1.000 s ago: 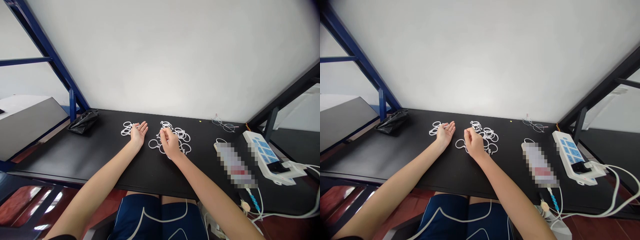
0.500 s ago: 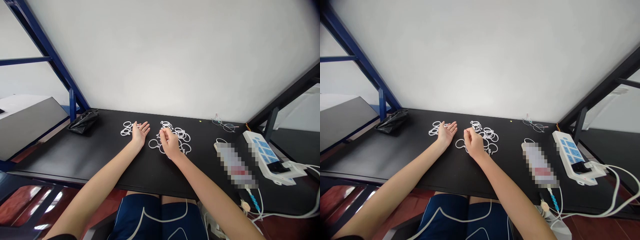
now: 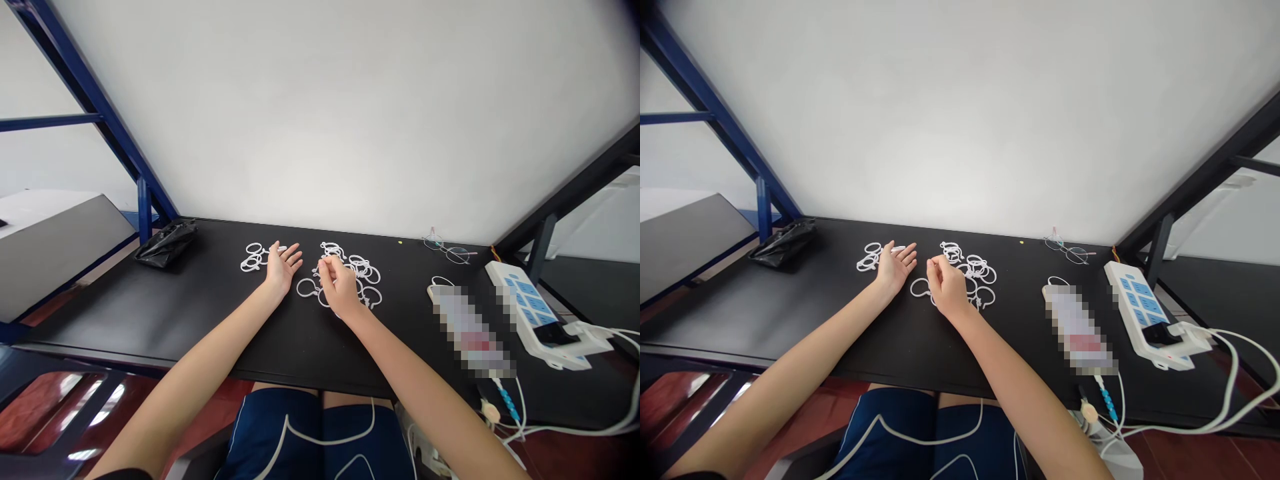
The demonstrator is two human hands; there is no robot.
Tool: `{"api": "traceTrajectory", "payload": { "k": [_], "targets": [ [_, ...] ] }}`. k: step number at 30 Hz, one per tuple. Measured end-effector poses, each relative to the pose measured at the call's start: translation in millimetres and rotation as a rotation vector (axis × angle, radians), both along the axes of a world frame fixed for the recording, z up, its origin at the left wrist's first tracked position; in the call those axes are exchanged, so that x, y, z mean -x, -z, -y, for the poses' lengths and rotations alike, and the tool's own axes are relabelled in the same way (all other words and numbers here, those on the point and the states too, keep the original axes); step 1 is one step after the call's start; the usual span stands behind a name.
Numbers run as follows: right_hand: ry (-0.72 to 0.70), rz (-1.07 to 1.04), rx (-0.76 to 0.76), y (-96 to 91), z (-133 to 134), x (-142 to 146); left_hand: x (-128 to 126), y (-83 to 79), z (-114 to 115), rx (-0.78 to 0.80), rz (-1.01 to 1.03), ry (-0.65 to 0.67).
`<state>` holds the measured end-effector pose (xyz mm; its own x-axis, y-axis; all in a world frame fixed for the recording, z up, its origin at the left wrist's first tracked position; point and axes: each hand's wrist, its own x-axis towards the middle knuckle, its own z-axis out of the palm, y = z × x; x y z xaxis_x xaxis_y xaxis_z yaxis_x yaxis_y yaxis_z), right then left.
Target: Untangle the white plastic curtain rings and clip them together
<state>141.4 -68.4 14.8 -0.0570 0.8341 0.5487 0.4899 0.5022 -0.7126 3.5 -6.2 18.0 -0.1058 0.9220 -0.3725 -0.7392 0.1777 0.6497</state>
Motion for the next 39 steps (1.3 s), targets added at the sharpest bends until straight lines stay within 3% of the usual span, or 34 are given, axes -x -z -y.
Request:
{"api": "traceTrajectory", "payload": {
  "k": [10,20,30,39],
  "targets": [
    [-0.004,0.002,-0.005,-0.8,0.4,-0.4,1.7,2.8,-0.6,0.001,0.008,0.013],
    [0.004,0.013,0.005,-1.1,0.5,-0.2,-5.1,-2.8,7.3,-0.127,-0.055,0.098],
    [0.002,0.025,0.001,1.1,-0.3,-0.9,-4.7,-4.1,8.8,-0.097,-0.089,-0.074],
    [0.001,0.026,0.0,1.3,-0.1,-0.5,-5.8,-3.4,11.4,-0.126,-0.096,-0.067]
  ]
}}
